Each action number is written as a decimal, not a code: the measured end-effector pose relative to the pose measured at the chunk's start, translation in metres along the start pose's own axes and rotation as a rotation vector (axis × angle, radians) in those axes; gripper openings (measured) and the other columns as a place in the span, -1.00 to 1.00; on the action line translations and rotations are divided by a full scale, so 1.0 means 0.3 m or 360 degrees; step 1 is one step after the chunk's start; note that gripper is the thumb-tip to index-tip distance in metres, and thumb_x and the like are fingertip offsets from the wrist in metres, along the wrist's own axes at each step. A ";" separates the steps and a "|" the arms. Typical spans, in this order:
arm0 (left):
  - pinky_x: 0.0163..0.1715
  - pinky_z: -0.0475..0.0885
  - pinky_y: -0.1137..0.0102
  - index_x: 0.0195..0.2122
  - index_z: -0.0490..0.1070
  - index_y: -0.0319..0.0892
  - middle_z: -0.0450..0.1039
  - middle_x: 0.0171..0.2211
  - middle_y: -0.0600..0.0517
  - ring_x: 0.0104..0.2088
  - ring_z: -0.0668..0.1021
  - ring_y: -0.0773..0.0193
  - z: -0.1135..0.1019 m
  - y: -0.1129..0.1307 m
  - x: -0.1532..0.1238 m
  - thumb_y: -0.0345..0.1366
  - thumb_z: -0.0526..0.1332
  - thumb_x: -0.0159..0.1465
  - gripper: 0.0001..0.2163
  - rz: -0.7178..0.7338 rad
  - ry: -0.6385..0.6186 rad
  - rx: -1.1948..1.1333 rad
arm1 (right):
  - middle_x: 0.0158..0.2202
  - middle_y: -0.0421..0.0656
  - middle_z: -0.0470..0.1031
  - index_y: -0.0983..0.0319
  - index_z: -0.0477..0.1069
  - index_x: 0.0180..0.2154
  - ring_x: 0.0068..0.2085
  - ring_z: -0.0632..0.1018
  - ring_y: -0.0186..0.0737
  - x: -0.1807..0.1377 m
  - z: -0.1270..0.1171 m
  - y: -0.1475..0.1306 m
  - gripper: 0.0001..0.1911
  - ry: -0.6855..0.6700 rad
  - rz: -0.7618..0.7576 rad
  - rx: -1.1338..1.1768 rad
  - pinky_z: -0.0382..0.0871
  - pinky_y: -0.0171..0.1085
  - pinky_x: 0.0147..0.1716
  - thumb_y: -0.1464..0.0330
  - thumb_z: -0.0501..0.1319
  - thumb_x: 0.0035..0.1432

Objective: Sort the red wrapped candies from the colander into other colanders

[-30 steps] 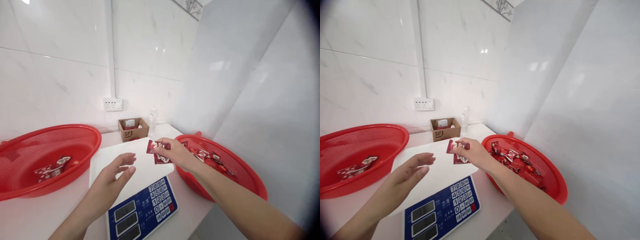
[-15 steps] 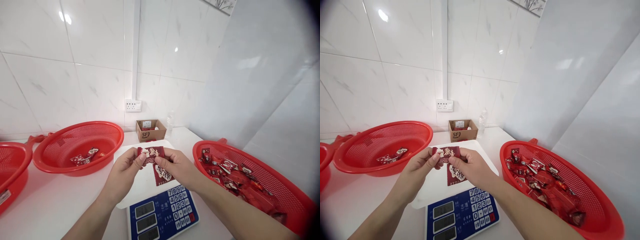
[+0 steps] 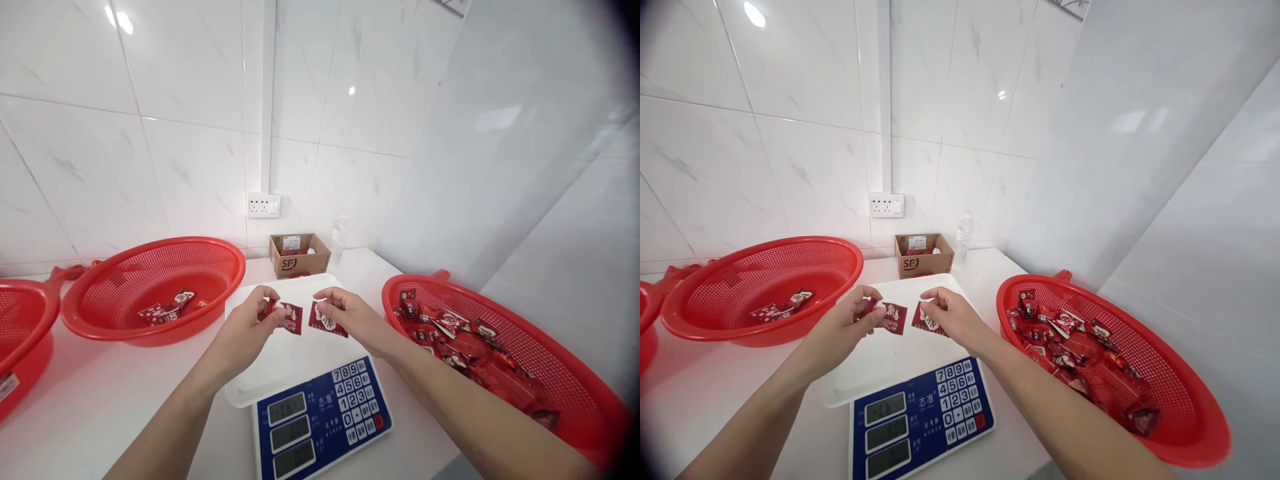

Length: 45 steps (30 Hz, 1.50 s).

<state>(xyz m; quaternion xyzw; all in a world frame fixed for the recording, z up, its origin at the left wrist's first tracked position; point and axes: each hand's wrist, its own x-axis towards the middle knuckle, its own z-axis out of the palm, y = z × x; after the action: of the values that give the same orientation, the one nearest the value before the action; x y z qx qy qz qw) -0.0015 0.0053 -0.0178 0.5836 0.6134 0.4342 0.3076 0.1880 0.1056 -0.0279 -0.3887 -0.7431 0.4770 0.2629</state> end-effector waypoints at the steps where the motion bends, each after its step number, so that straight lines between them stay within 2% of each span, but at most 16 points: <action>1: -0.37 0.37 0.37 -0.20 0.25 -0.06 0.56 -0.39 0.09 -0.33 0.55 0.21 -0.001 -0.006 0.001 -0.12 0.04 0.31 -0.84 0.0004 -0.0076 0.0128 | -0.34 -0.16 0.49 0.25 0.35 -0.09 -0.39 0.51 -0.29 0.008 -0.004 0.013 -0.68 0.0008 0.0003 -0.0027 0.36 -0.32 -0.45 0.21 0.13 0.18; 3: -0.35 0.38 0.35 -0.20 0.31 -0.05 0.58 -0.38 0.07 -0.33 0.57 0.17 0.005 -0.021 0.003 -0.16 0.03 0.31 -0.84 0.0013 -0.0194 0.0346 | -0.21 -0.08 0.53 0.26 0.33 -0.03 -0.28 0.55 -0.25 0.019 -0.007 0.030 -0.68 -0.0015 -0.0003 -0.0096 0.42 -0.29 -0.35 0.29 0.11 0.19; 5: -0.34 0.38 0.31 -0.15 0.37 -0.04 0.57 -0.32 0.03 -0.29 0.58 0.11 0.015 -0.038 0.007 -0.22 0.05 0.28 -0.82 0.0012 -0.0203 0.0504 | -0.07 -0.03 0.52 0.26 0.32 0.03 -0.15 0.55 -0.21 0.021 -0.003 0.036 -0.64 -0.0042 -0.0040 -0.0213 0.44 -0.23 -0.19 0.35 0.12 0.18; 8: -0.20 0.36 0.19 -0.03 0.39 -0.07 0.50 -0.09 -0.09 -0.06 0.50 -0.04 0.030 -0.061 0.017 -0.28 0.08 0.25 -0.72 0.0045 -0.0093 0.0694 | 0.12 -0.03 0.40 0.22 0.31 0.08 0.09 0.43 -0.14 0.011 0.007 0.037 -0.56 -0.0019 -0.0144 -0.0463 0.28 -0.11 0.08 0.42 0.17 0.13; 10: -0.12 0.33 0.15 0.00 0.39 -0.10 0.42 -0.01 -0.13 0.04 0.42 -0.08 0.036 -0.068 0.021 -0.25 0.07 0.26 -0.70 0.0077 -0.0033 0.0792 | 0.15 -0.04 0.37 0.20 0.35 0.06 0.15 0.36 -0.09 0.002 0.010 0.039 -0.57 0.0006 -0.0197 -0.0644 0.18 -0.07 0.16 0.45 0.17 0.12; 15: -0.14 0.37 0.18 -0.02 0.43 -0.08 0.43 -0.09 -0.09 -0.04 0.45 -0.01 0.047 -0.056 0.011 -0.16 0.07 0.29 -0.70 0.0154 -0.0152 0.0842 | 0.03 0.00 0.46 0.24 0.44 -0.02 0.08 0.38 0.03 0.005 0.011 0.058 -0.67 -0.0010 -0.0189 -0.0999 0.21 -0.02 0.08 0.39 0.17 0.15; 19: -0.15 0.36 0.20 -0.06 0.48 -0.07 0.43 -0.14 -0.08 -0.06 0.45 0.02 0.056 -0.049 0.001 -0.23 0.06 0.29 -0.72 0.0218 -0.0274 0.0851 | -0.01 0.05 0.48 0.28 0.45 -0.04 0.05 0.40 0.08 0.030 0.021 0.071 -0.67 -0.0013 -0.0159 -0.1147 0.23 -0.02 0.03 0.36 0.19 0.15; 24: -0.15 0.36 0.22 -0.18 0.52 -0.08 0.44 -0.13 -0.09 -0.09 0.46 0.06 0.053 -0.056 0.002 -0.36 0.00 0.28 -0.71 0.0278 -0.0346 0.0857 | -0.09 0.02 0.53 0.27 0.45 -0.09 -0.05 0.48 0.00 0.039 0.035 0.052 -0.71 -0.0017 -0.0162 -0.1156 0.29 -0.15 -0.11 0.48 0.11 0.15; 28: -0.16 0.36 0.23 -0.12 0.44 -0.08 0.46 -0.11 -0.06 -0.07 0.46 0.06 0.049 -0.063 0.001 -0.44 0.01 0.22 -0.70 0.0262 -0.0318 0.0842 | -0.12 -0.05 0.57 0.23 0.39 -0.02 -0.13 0.54 -0.11 0.033 0.039 0.028 -0.66 -0.0013 -0.0182 -0.1034 0.34 -0.22 -0.20 0.49 -0.03 0.25; 32: -0.18 0.39 0.22 0.05 0.28 -0.10 0.45 -0.05 -0.09 -0.06 0.49 0.03 0.051 -0.073 0.000 -0.42 0.04 0.19 -0.62 0.0190 -0.0263 0.0805 | -0.06 -0.09 0.53 0.21 0.43 -0.08 -0.06 0.53 -0.21 0.033 0.052 0.024 -0.66 -0.0038 -0.0292 -0.0942 0.36 -0.27 -0.08 0.52 -0.04 0.26; 35: -0.09 0.37 0.19 0.13 0.21 -0.12 0.39 0.05 -0.14 0.02 0.46 0.02 0.052 -0.078 0.001 -0.42 0.05 0.19 -0.55 0.0185 -0.0261 0.0789 | 0.02 -0.01 0.43 0.26 0.43 -0.05 0.02 0.46 -0.15 0.025 0.062 0.023 -0.68 -0.0004 -0.0353 -0.0977 0.31 -0.19 0.03 0.53 0.03 0.23; 38: -0.08 0.37 0.21 0.09 0.28 -0.08 0.42 0.02 -0.09 0.01 0.46 0.05 0.049 -0.073 0.001 -0.43 0.02 0.21 -0.60 0.0224 -0.0297 0.0781 | 0.05 0.01 0.40 0.27 0.43 -0.01 0.08 0.39 -0.06 0.006 0.066 0.014 -0.70 -0.0045 -0.0432 -0.1038 0.25 -0.10 0.09 0.47 0.12 0.22; 42: -0.04 0.36 0.21 0.06 0.35 -0.04 0.43 0.02 -0.05 0.04 0.44 0.07 0.044 -0.064 0.001 -0.45 0.01 0.23 -0.61 0.0285 -0.0343 0.0787 | -0.07 -0.01 0.49 0.23 0.50 -0.06 0.00 0.43 0.00 -0.010 0.071 0.012 -0.70 -0.0202 -0.0530 -0.1131 0.30 -0.04 0.02 0.48 0.17 0.17; 45: -0.01 0.36 0.18 0.07 0.37 -0.05 0.43 0.02 -0.08 0.05 0.43 0.04 0.045 -0.066 0.002 -0.42 -0.04 0.29 -0.62 0.0329 -0.0382 0.0802 | -0.09 0.02 0.50 0.24 0.50 -0.03 -0.03 0.45 0.01 -0.008 0.080 0.021 -0.67 -0.0219 -0.0557 -0.1187 0.31 -0.03 -0.01 0.50 0.16 0.17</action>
<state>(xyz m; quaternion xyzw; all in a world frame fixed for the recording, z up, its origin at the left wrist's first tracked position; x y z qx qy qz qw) 0.0016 0.0094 -0.0412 0.7481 0.5985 0.2251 0.1775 0.1732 0.0932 -0.0434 -0.2925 -0.9356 0.1483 0.1311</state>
